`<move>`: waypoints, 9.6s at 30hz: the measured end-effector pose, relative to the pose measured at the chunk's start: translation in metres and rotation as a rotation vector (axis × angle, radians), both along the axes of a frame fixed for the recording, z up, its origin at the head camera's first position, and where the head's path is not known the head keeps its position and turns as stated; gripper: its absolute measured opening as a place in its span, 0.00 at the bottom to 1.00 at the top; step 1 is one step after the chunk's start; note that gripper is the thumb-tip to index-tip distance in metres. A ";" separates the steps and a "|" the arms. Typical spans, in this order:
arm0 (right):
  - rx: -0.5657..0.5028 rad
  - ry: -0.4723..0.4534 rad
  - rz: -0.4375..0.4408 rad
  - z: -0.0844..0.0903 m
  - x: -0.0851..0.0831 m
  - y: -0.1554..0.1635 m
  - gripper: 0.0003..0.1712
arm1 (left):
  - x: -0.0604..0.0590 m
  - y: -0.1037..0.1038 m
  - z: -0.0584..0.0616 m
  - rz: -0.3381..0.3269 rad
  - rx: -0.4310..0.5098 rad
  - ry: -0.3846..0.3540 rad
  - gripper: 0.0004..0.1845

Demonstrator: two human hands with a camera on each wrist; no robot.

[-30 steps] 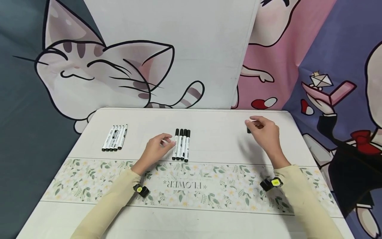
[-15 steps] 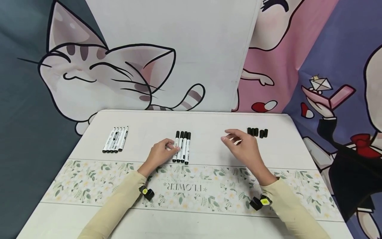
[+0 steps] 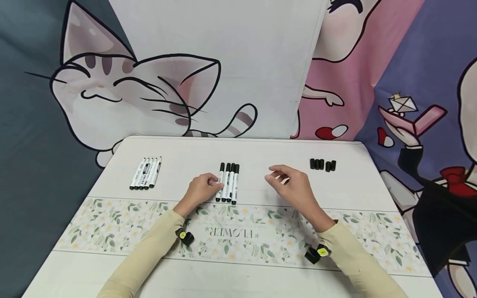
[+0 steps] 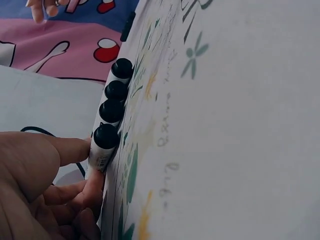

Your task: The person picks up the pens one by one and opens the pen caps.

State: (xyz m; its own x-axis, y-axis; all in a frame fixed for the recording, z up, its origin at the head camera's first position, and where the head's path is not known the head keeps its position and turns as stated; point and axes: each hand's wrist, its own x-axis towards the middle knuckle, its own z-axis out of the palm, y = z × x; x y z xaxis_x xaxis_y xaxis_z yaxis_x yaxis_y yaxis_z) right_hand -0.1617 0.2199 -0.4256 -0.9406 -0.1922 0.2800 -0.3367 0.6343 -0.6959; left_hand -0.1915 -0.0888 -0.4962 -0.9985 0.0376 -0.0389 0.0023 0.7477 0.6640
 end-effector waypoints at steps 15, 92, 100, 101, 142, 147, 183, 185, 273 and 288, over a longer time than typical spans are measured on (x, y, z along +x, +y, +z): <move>-0.010 0.000 0.030 0.002 -0.006 -0.002 0.17 | 0.005 -0.007 0.008 0.025 0.006 0.040 0.11; 0.035 0.120 0.311 0.032 0.031 -0.062 0.06 | 0.076 0.013 0.050 -0.295 0.100 0.607 0.12; 0.033 0.094 0.310 0.024 0.029 -0.062 0.05 | 0.079 0.008 0.046 -0.325 0.097 0.573 0.14; 0.032 0.094 0.312 0.023 0.029 -0.062 0.05 | 0.079 0.008 0.045 -0.330 0.099 0.573 0.14; -0.048 0.080 0.433 0.011 0.032 -0.054 0.06 | 0.081 -0.001 0.054 -0.473 0.149 0.314 0.15; -0.046 0.079 0.432 0.010 0.033 -0.053 0.06 | 0.080 0.000 0.053 -0.491 0.122 0.308 0.15; -0.100 0.195 0.138 0.027 0.017 0.005 0.14 | 0.058 -0.101 0.072 -0.067 0.117 0.277 0.17; -0.101 0.203 0.118 0.027 0.015 0.008 0.14 | 0.054 -0.114 0.072 -0.031 0.102 0.289 0.17; -0.456 -0.355 -0.797 -0.046 -0.080 0.179 0.06 | 0.035 -0.103 0.044 0.017 0.201 0.332 0.14; -0.286 -0.442 -0.831 -0.066 -0.095 0.182 0.12 | 0.065 -0.040 0.045 -0.174 0.239 0.277 0.10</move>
State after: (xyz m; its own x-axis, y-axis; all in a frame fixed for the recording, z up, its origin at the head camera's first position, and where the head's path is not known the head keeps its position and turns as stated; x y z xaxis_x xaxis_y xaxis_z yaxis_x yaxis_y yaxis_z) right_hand -0.2562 0.4017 -0.4915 -0.7766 0.5984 -0.1968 0.4681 0.3390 -0.8161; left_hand -0.1261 -0.1291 -0.4516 -0.9479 0.1827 0.2610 0.3186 0.5453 0.7753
